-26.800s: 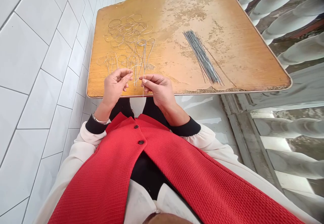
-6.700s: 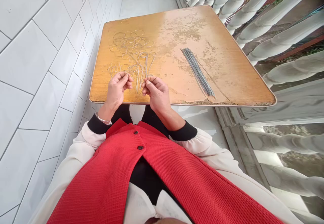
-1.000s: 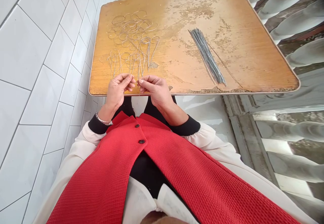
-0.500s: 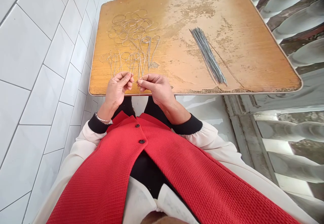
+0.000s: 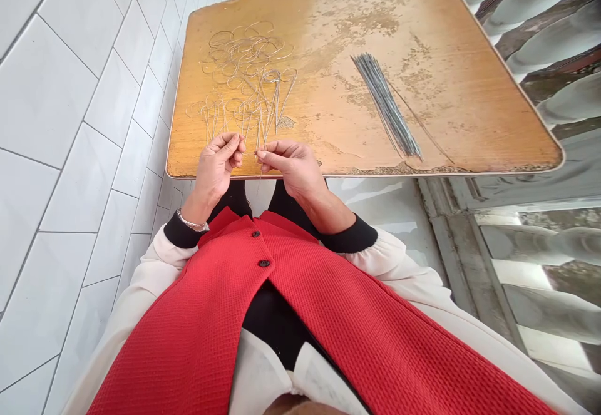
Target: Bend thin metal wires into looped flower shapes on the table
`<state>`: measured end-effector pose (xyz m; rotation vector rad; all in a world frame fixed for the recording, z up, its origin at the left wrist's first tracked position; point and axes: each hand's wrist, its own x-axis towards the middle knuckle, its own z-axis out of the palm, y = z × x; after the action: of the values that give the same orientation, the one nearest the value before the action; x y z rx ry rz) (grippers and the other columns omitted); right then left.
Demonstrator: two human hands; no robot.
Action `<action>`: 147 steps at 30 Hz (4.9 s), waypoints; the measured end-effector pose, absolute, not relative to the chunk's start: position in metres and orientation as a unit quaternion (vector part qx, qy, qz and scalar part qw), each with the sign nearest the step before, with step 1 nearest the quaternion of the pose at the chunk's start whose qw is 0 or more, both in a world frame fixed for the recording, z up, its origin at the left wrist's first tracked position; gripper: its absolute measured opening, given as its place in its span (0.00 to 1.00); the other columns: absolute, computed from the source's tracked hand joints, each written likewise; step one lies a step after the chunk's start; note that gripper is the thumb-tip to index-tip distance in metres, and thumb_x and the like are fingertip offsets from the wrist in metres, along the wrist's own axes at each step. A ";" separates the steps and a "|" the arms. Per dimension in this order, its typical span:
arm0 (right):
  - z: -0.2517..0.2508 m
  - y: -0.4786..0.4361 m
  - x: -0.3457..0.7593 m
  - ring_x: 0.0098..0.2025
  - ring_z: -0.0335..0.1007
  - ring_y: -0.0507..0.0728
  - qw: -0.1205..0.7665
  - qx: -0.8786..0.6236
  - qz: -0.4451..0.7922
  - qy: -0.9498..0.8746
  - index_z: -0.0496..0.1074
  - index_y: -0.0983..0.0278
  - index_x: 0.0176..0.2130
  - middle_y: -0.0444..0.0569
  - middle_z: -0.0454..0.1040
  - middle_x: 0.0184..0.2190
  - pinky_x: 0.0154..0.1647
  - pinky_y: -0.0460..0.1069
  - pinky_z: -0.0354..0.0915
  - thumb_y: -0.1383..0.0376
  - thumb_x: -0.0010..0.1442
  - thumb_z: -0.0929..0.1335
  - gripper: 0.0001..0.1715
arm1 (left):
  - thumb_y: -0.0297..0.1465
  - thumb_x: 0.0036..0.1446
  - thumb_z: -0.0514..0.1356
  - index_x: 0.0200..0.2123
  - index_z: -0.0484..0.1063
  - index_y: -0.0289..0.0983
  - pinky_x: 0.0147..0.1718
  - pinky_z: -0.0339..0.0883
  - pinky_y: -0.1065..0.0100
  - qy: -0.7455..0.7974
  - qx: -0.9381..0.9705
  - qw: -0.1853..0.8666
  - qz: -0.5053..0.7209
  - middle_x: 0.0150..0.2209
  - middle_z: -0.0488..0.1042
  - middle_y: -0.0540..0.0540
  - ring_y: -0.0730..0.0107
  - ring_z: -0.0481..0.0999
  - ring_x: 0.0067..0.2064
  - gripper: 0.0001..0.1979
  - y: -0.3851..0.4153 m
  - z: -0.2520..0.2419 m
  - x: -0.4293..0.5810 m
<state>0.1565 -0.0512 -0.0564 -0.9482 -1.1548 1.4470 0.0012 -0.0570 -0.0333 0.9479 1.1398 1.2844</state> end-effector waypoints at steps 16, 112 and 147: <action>-0.060 -0.050 0.159 0.24 0.64 0.48 0.495 -0.383 0.598 -0.501 0.75 0.64 0.29 0.42 0.71 0.23 0.28 0.46 0.64 0.56 0.48 0.79 0.16 | 0.29 0.67 0.59 0.31 0.70 0.37 0.24 0.61 0.78 0.467 0.447 0.568 0.509 0.27 0.71 0.55 0.88 0.66 0.22 0.09 -0.051 -0.027 -0.006; -0.065 -0.050 0.160 0.19 0.65 0.47 0.484 -0.421 0.639 -0.424 0.73 0.64 0.26 0.44 0.75 0.22 0.22 0.44 0.65 0.56 0.43 0.81 0.20 | 0.27 0.59 0.64 0.48 0.74 0.38 0.25 0.68 0.78 0.566 0.519 0.421 0.483 0.30 0.77 0.52 0.80 0.75 0.29 0.13 -0.046 -0.036 -0.010; -0.061 -0.051 0.158 0.21 0.58 0.45 0.509 -0.411 0.622 -0.431 0.80 0.63 0.32 0.42 0.75 0.26 0.21 0.44 0.56 0.58 0.44 0.79 0.16 | 0.33 0.59 0.66 0.29 0.79 0.41 0.34 0.62 0.69 0.451 0.726 0.260 0.451 0.28 0.72 0.50 0.73 0.68 0.31 0.06 -0.053 -0.055 -0.017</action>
<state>0.1584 -0.0509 -0.0613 -0.9902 -1.0377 1.4979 -0.0175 -0.0530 -0.0550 1.9656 1.2212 1.2205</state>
